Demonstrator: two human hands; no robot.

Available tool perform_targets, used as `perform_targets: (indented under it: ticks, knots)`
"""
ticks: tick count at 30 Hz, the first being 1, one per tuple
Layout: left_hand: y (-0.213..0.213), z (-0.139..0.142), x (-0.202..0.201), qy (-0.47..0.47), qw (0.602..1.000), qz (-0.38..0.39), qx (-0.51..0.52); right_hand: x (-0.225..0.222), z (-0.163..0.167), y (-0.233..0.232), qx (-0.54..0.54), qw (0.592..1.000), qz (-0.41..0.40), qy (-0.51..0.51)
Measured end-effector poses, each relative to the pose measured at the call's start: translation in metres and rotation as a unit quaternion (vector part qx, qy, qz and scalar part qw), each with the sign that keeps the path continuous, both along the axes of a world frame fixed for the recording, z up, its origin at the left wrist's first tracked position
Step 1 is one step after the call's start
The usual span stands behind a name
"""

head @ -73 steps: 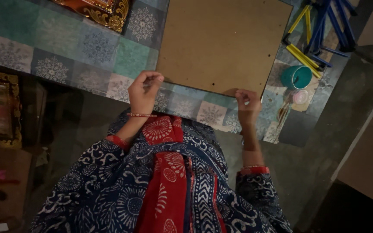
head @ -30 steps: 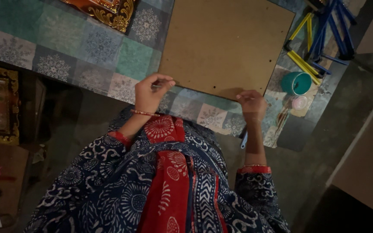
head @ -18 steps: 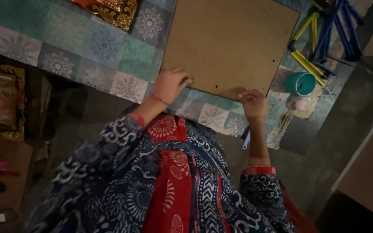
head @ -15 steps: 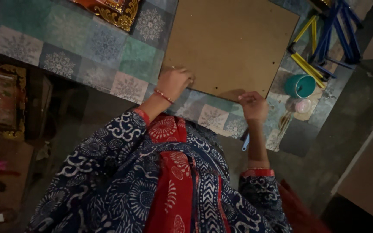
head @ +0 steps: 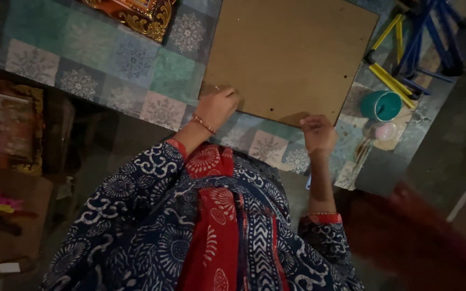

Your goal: The person rubs a blue glue stick across a square backing board, then places a printed picture onto the glued board and positions blue clamps around its edges. Framed religious pictures and framing tools sit on the work table around the board.

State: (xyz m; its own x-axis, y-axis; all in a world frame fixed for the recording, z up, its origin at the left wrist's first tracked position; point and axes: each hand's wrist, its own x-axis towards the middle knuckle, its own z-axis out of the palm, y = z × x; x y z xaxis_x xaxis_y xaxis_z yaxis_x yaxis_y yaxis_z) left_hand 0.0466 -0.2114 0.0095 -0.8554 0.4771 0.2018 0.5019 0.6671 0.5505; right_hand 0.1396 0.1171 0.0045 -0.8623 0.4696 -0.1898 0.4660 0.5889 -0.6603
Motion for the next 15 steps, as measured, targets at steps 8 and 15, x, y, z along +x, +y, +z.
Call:
perform_targets:
  ticks: [8,15]
  knots:
    - [0.001,0.004,-0.007,-0.072,0.997,-0.003,0.025,0.001,0.007,-0.006,-0.001,1.000,-0.012,0.001]
    - [0.008,0.002,-0.021,-0.105,0.992,-0.045,-0.053,-0.004,0.026,-0.017,-0.016,1.000,-0.011,0.015]
